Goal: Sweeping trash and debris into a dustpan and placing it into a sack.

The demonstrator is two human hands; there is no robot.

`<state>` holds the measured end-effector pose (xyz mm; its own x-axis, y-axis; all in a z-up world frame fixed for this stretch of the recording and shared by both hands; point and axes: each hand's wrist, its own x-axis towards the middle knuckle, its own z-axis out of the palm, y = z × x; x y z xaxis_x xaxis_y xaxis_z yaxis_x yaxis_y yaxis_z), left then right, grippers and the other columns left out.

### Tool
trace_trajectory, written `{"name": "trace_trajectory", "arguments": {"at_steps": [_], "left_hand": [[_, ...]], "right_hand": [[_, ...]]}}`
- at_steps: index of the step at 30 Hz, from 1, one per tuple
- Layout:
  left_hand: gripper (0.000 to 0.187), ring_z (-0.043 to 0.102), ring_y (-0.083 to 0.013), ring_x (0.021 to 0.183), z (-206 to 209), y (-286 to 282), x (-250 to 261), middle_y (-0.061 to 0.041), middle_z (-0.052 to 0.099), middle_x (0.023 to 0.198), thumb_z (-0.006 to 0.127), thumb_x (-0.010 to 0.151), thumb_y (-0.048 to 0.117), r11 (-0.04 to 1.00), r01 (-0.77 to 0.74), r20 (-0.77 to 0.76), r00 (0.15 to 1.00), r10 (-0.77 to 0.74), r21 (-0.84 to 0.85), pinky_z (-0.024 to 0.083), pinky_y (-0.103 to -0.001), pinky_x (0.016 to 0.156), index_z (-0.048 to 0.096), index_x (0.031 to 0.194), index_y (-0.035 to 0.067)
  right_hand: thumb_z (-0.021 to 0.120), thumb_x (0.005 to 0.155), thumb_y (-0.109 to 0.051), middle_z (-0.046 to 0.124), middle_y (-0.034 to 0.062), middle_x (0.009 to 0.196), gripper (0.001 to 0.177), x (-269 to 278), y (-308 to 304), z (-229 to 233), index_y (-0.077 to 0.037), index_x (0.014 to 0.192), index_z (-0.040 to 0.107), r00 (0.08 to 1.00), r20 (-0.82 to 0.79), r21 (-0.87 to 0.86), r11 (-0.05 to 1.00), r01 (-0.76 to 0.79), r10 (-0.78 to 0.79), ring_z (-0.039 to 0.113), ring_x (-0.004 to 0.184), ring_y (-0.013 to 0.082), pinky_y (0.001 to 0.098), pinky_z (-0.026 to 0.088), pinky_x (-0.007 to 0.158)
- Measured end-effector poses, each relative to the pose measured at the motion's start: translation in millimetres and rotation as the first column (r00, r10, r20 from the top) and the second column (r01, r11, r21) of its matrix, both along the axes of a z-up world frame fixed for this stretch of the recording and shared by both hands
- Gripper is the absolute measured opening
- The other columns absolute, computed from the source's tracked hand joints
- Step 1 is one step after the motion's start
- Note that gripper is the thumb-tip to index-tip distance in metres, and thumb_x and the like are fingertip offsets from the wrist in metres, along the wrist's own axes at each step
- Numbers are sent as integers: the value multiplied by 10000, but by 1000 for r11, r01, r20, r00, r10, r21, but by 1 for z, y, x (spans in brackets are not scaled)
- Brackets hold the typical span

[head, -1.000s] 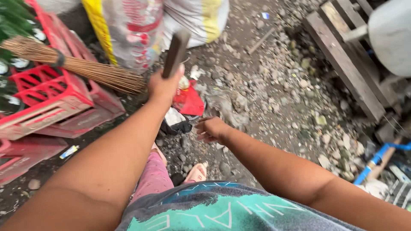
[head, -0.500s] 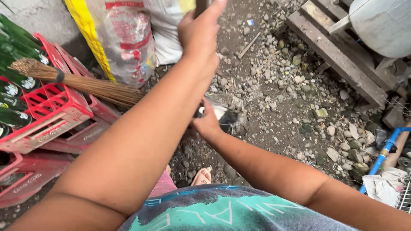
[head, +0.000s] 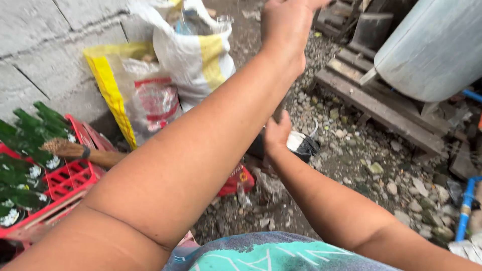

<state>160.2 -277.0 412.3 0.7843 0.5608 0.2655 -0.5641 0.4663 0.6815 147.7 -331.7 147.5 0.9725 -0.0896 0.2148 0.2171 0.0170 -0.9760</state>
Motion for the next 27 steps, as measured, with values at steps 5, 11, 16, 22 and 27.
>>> {"name": "trace_trajectory", "arguments": {"at_steps": [5,11,16,22,27], "left_hand": [[542,606,-140,768,-60,70,34,-34,650,872,786,676,19,965,-16,-12,1000,20,260,513,-324,709,569,1172,42],[819,614,-242,1140,-158,236,74,-103,610,1290,766,702,-12,927,-56,-546,794,267,372,531,-395,918,464,1414,258],[955,570,-272,1301,-234,379,168,-103,532,1485,708,664,-35,920,-164,-463,824,326,357,507,-392,1027,375,1507,265],[865,408,-322,1368,-182,451,187,-170,439,1493,868,760,149,820,-13,-680,552,482,572,375,-411,1087,476,1514,311],[910,482,-258,1386,-271,546,308,-139,462,1545,819,761,160,966,116,-668,741,71,231,408,-446,1100,400,1561,265]], "right_hand": [[760,816,-191,641,13,759,192,38,-18,45,-58,892,644,983,-78,21,986,166,-164,549,658,126,309,459,605],[756,798,-119,535,25,594,170,90,-9,81,-49,756,607,974,-143,230,952,203,-173,476,459,129,310,387,446],[714,802,-90,497,29,542,163,148,22,142,-59,714,581,995,14,308,947,89,-98,456,408,144,317,374,399],[600,836,-91,476,45,589,153,227,64,229,-99,707,519,964,225,271,941,-203,144,437,470,174,360,406,483],[610,854,-200,436,29,585,160,240,104,314,-116,730,554,920,299,185,930,-318,256,443,525,215,438,456,586]]}}
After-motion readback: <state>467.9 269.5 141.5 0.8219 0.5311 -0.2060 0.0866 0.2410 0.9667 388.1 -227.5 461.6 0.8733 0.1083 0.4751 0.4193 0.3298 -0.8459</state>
